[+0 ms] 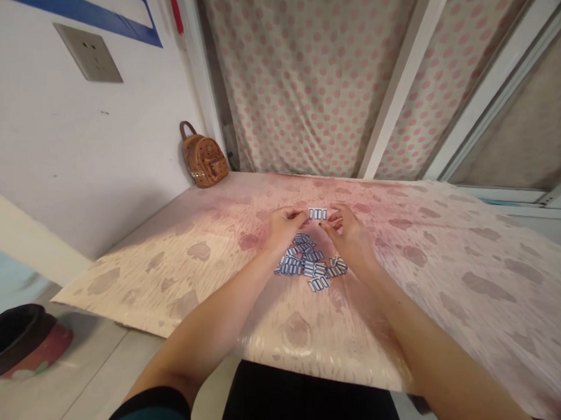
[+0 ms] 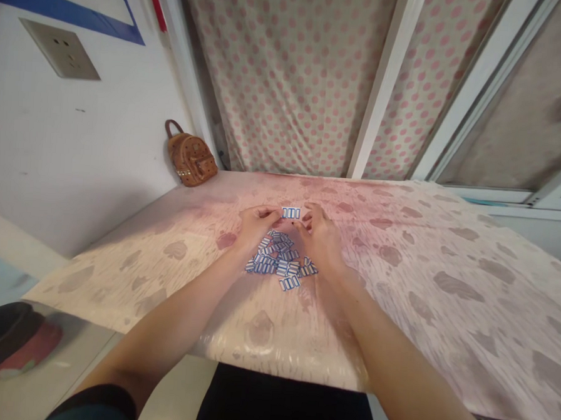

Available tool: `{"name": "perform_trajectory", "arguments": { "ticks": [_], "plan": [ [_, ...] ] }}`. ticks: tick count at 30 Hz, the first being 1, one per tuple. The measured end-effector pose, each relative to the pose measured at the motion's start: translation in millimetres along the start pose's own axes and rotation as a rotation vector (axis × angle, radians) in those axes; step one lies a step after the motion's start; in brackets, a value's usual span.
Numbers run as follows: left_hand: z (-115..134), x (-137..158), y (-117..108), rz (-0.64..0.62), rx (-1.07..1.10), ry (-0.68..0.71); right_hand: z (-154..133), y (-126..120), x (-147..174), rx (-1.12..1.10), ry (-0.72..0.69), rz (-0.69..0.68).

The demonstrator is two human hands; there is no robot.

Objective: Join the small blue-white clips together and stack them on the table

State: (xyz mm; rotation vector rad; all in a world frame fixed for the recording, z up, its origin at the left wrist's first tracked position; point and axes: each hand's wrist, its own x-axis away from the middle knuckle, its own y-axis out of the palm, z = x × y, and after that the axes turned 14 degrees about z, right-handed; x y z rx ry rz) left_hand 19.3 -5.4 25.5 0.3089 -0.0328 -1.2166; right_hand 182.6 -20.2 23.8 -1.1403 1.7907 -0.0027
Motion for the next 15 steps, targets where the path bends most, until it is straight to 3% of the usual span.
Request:
{"name": "perform_trajectory", "arguments": {
  "ticks": [3, 7, 10, 15],
  "plan": [
    [3.8, -6.7, -5.3, 0.052, 0.006, 0.004, 6.4, 0.9, 0.0, 0.094, 0.068, -0.221],
    [5.1, -11.5, -7.9, 0.082, 0.009, -0.011, 12.7, 7.9, 7.5, 0.164, -0.003, -0.528],
    [3.0, -12.6, -7.6, 0.089, 0.003, -0.015, 13.5, 12.8, 12.7, 0.168, -0.061, -0.598],
    [1.8, -13.3, -9.3, 0.096, -0.01, 0.012, 19.6, 7.8, 6.5, 0.183, 0.044, -0.653]
  ]
}}
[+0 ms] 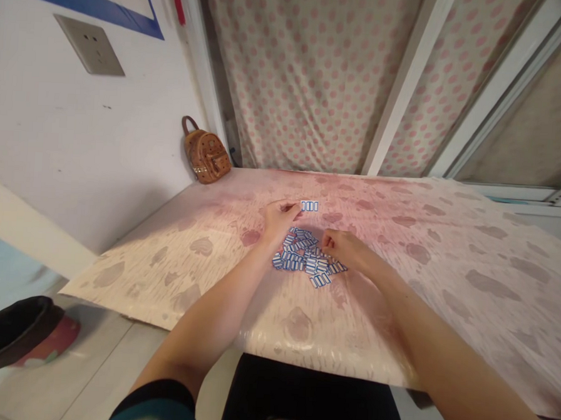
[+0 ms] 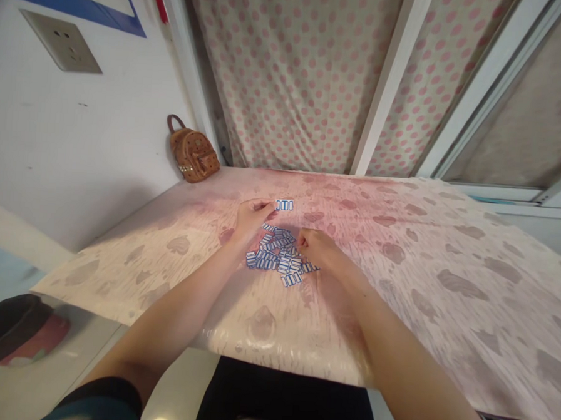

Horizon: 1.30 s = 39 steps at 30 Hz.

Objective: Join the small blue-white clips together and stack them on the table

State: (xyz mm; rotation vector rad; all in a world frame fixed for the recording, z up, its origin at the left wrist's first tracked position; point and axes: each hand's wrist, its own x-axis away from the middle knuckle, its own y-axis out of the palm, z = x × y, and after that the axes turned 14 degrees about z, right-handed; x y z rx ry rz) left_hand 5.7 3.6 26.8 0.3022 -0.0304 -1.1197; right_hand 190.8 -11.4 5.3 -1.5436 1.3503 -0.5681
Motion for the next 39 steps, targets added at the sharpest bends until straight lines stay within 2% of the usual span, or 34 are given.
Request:
{"name": "perform_trajectory", "arguments": {
  "ticks": [2, 5, 8, 12, 16, 19, 22, 25, 28, 32, 39],
  "plan": [
    [1.0, -0.4, -1.0, 0.012, -0.006, 0.007, 7.9, -5.6, -2.6, 0.059, 0.042, 0.055],
    [2.0, -1.6, -1.9, 0.025, -0.012, 0.018, 17.7, -9.6, -6.2, 0.131, 0.055, 0.209],
    [1.3, -3.6, -2.0, 0.024, -0.007, 0.028, 13.7, -4.7, -6.6, 0.036, -0.09, 0.305],
    [0.9, -5.1, -1.2, 0.031, 0.007, 0.032, -10.7, 12.8, -1.3, -0.074, -0.29, 0.219],
    [2.7, -4.5, -0.4, 0.04, 0.021, 0.003, -29.7, 26.4, 2.4, 0.088, -0.297, 0.217],
    [3.4, -4.8, -0.3, 0.032, 0.034, 0.002, -32.1, 26.5, 1.2, 0.149, -0.305, 0.218],
    [2.3, -6.9, -0.8, 0.036, 0.054, 0.005, -25.8, 20.6, -1.1, 0.055, -0.28, 0.24],
    [0.1, -9.8, -1.5, 0.036, 0.055, 0.005, -13.3, 10.5, -2.8, -0.059, -0.182, 0.269],
    [-1.5, -11.7, -2.3, 0.025, 0.037, -0.001, 1.0, -4.0, -3.7, -0.144, -0.091, 0.166],
    [-0.2, -10.6, -3.0, 0.02, 0.02, -0.007, 14.1, -22.6, -3.8, -0.229, -0.053, 0.038],
    [1.6, -8.9, -3.9, 0.017, 0.011, 0.006, 13.5, -29.4, -6.1, -0.558, 0.015, 0.146]
  ]
}}
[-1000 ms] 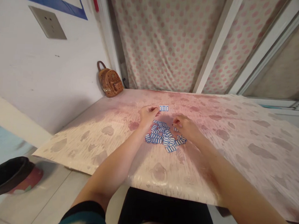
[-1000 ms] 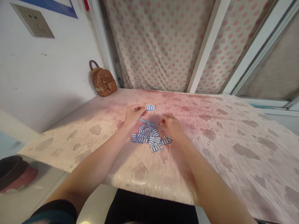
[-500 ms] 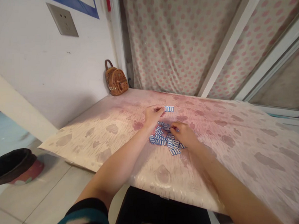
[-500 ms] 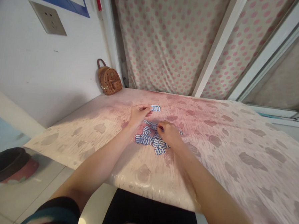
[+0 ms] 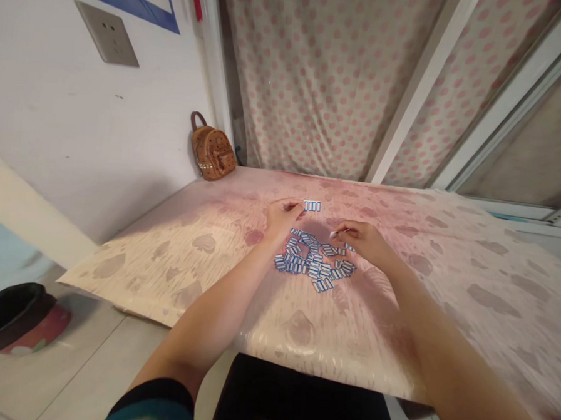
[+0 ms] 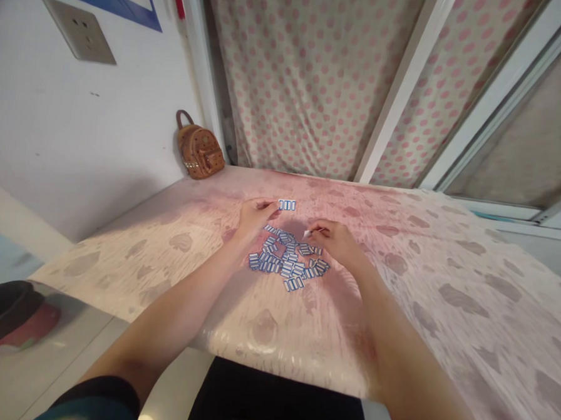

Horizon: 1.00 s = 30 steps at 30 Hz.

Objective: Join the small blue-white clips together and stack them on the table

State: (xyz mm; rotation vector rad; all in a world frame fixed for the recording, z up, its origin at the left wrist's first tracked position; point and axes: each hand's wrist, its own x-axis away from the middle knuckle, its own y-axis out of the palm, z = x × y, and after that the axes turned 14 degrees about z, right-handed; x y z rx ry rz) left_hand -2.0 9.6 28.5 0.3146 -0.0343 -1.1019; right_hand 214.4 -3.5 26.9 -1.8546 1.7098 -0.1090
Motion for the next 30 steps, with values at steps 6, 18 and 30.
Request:
{"name": "perform_trajectory", "arguments": {
  "ticks": [6, 18, 30],
  "plan": [
    [-1.9, -0.7, -0.1, -0.002, -0.002, 0.036, -12.2, 0.9, -0.1, -0.278, -0.021, 0.115],
    [-3.7, -0.1, -0.3, 0.009, -0.019, 0.036, -0.6, 1.3, -3.9, -0.121, 0.038, 0.247],
    [-3.2, 1.0, -0.5, -0.018, -0.012, 0.033, 2.8, 12.0, 8.1, 0.436, -0.193, -0.222]
  ]
}}
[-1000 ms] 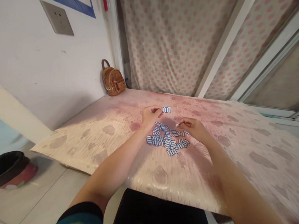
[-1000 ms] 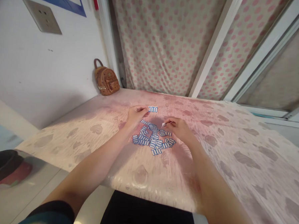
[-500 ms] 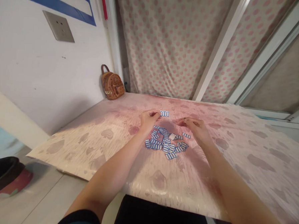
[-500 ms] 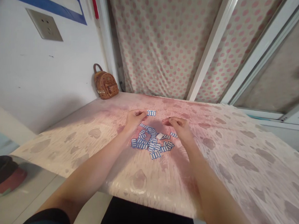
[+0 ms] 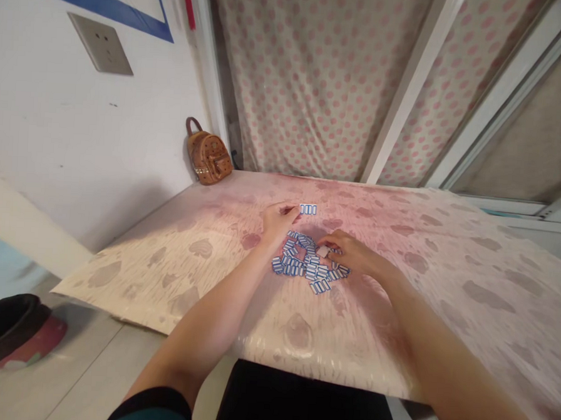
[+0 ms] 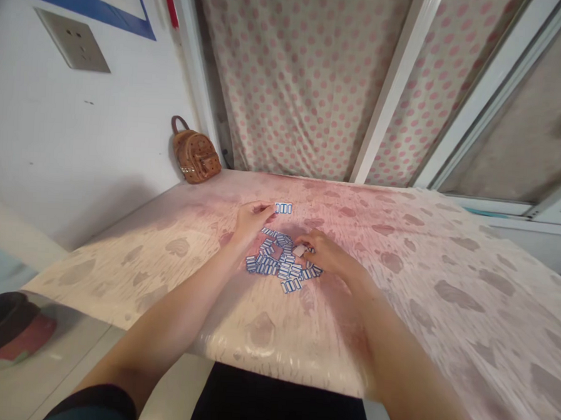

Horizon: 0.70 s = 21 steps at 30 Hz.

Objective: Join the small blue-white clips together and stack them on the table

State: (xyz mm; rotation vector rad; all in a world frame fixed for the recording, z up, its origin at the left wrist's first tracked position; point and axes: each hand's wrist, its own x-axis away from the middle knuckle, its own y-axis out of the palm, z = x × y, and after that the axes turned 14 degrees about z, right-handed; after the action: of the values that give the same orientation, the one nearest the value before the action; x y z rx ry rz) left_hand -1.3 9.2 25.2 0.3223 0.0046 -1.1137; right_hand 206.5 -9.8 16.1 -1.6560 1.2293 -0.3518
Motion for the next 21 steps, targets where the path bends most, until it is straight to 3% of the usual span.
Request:
{"name": "perform_trajectory", "arguments": {
  "ticks": [21],
  "plan": [
    [-5.2, -0.8, 1.4, -0.025, -0.01, -0.01, 14.6, 5.4, -4.1, 0.114, 0.016, 0.001]
  ]
}}
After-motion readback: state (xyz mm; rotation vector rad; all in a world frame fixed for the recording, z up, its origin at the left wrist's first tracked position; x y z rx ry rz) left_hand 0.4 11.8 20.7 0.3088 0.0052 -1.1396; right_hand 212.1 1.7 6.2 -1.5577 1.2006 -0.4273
